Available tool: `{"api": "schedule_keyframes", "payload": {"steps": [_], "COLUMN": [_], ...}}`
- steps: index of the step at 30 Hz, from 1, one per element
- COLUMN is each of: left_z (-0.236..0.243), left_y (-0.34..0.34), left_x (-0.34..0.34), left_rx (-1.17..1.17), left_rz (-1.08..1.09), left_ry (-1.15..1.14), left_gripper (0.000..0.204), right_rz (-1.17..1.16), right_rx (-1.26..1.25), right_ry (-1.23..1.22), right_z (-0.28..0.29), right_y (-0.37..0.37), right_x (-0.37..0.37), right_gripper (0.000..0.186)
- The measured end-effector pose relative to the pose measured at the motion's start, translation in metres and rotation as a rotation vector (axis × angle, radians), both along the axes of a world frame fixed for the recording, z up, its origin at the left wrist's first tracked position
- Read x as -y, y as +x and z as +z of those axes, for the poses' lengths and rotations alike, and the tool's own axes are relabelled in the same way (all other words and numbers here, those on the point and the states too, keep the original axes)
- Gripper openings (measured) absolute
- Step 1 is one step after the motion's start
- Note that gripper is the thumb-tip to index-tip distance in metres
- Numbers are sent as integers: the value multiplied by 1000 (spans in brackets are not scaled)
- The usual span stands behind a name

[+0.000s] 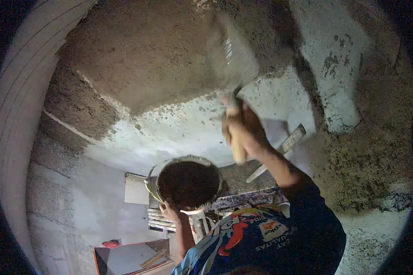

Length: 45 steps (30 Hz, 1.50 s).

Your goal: The person smooths mortar on a wall using a float board, scoops wet mortar from a bucket with a trowel, and applies it onto the wall.

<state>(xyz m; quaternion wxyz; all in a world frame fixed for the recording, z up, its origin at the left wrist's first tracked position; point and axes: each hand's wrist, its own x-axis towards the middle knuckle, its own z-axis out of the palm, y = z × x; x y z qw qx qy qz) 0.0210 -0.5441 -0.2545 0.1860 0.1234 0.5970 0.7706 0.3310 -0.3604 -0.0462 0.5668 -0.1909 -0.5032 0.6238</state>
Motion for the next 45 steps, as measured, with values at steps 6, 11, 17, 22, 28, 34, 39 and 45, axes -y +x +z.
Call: {"api": "schedule_keyframes", "payload": {"steps": [6, 11, 17, 22, 28, 34, 39, 45], "left_z": [10, -27, -31, -38, 28, 79, 102, 83], "left_y": [19, -16, -1, -1, 60, 57, 46, 43], "left_x": [53, 110, 92, 48, -22, -38, -22, -22], "left_rx": [-234, -272, -272, -480, -994, -1113, -906, -481], "left_rz": [126, 230, 81, -152, -533, -811, -791, -350], "left_ry": [-374, -517, -262, -249, -133, -98, 8, 125], "left_gripper": [40, 38, 27, 20, 27, 31, 25, 15], "right_rz": [-1154, -989, 143, 562, 685, 1063, 1091, 1181], "right_rx": [185, 895, 567, 937, 1315, 1120, 796, 464], "right_ry": [349, 313, 60, 313, 459, -7, -441, -479], "right_z": [9, -95, -296, -276, -322, -268, -182, -175], "right_y": [28, -17, -80, -53, -119, -115, -82, -82], "right_x": [-202, -226, 14, 73, 59, 81, 90, 81], "right_gripper": [32, 23, 47, 25, 20, 26, 34, 45]}}
